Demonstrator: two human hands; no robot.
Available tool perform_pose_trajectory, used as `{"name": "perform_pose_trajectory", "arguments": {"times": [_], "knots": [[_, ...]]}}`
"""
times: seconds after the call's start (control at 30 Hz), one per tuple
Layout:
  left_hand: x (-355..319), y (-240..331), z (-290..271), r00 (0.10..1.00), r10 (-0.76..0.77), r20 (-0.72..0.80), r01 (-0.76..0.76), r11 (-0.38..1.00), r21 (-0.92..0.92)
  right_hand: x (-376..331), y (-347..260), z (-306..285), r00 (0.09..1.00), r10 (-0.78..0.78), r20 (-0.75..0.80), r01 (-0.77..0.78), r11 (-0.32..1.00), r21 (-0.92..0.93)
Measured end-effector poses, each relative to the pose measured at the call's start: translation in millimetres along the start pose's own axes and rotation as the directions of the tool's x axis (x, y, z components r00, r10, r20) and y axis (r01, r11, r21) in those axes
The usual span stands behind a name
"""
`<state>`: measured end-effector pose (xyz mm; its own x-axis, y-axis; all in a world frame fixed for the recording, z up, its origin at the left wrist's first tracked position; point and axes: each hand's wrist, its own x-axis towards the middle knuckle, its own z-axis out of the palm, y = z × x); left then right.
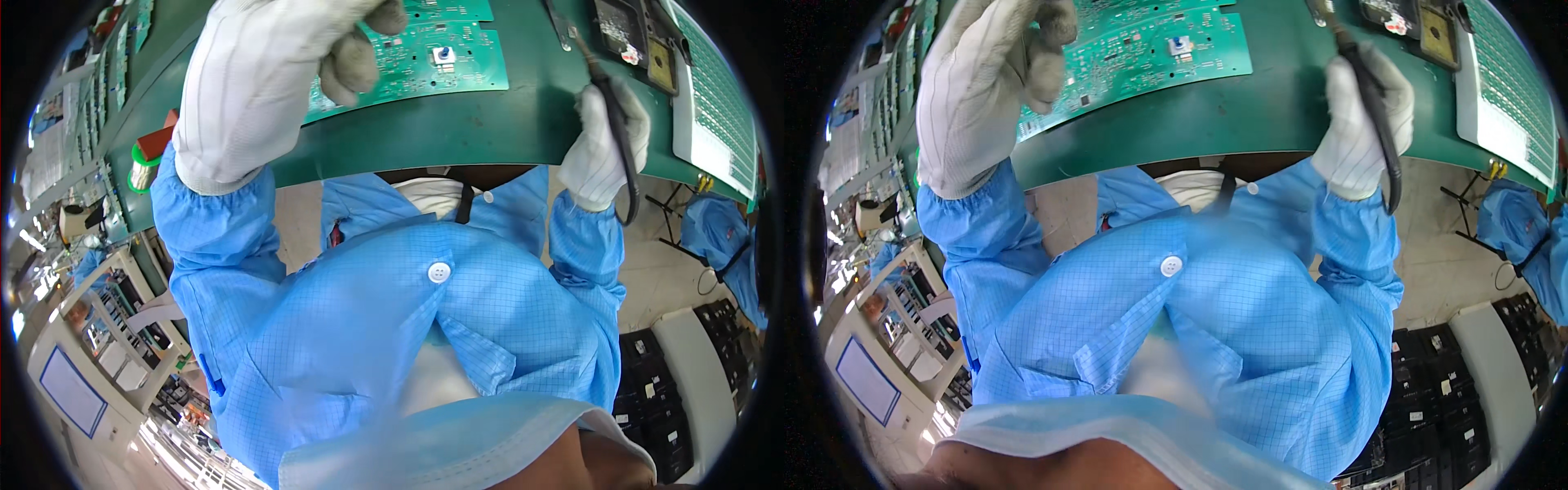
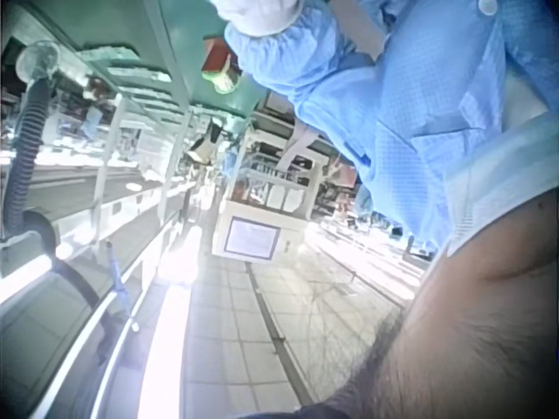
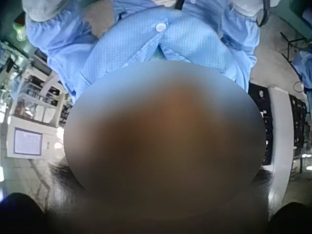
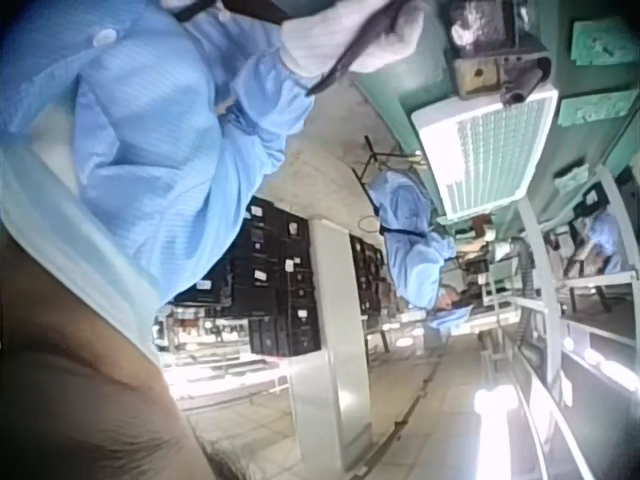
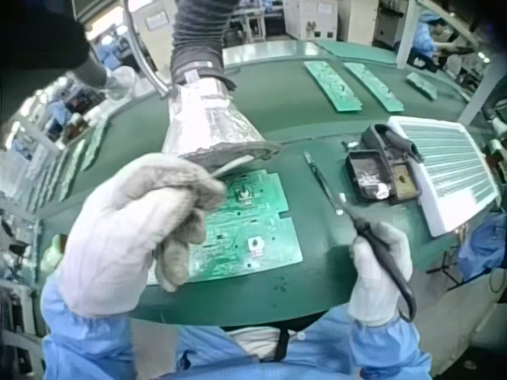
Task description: Soldering electronic components onto printed circuit boards at a manual assembly station.
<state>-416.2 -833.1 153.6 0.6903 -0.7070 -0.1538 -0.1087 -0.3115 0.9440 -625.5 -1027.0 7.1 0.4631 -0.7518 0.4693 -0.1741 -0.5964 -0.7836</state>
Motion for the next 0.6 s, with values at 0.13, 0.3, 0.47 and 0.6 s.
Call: {"name": "perform_pose_trajectory", "arguments": {"times": [0.13,0.3,0.47,0.6], "knots": [[15.8,-3.8,25.7,0.859,0.511,0.036,-0.42,0.663,0.62,-37.6,-28.7,24.7,0.944,0.303,0.129,-0.325,0.793,0.515],[38.7,-30.0,29.4,0.832,0.481,0.276,-0.481,0.377,0.792,-42.5,-18.9,27.7,0.986,0.053,0.159,-0.106,0.934,0.341],[46.5,-39.2,26.3,0.797,0.491,0.353,-0.53,0.288,0.797,-34.6,-16.4,25.8,0.966,-0.175,0.188,0.122,0.957,0.263],[52.0,-38.6,31.4,0.721,0.553,0.418,-0.604,0.206,0.77,-32.8,-18.3,25.7,0.961,-0.201,0.191,0.15,0.956,0.253]]}}
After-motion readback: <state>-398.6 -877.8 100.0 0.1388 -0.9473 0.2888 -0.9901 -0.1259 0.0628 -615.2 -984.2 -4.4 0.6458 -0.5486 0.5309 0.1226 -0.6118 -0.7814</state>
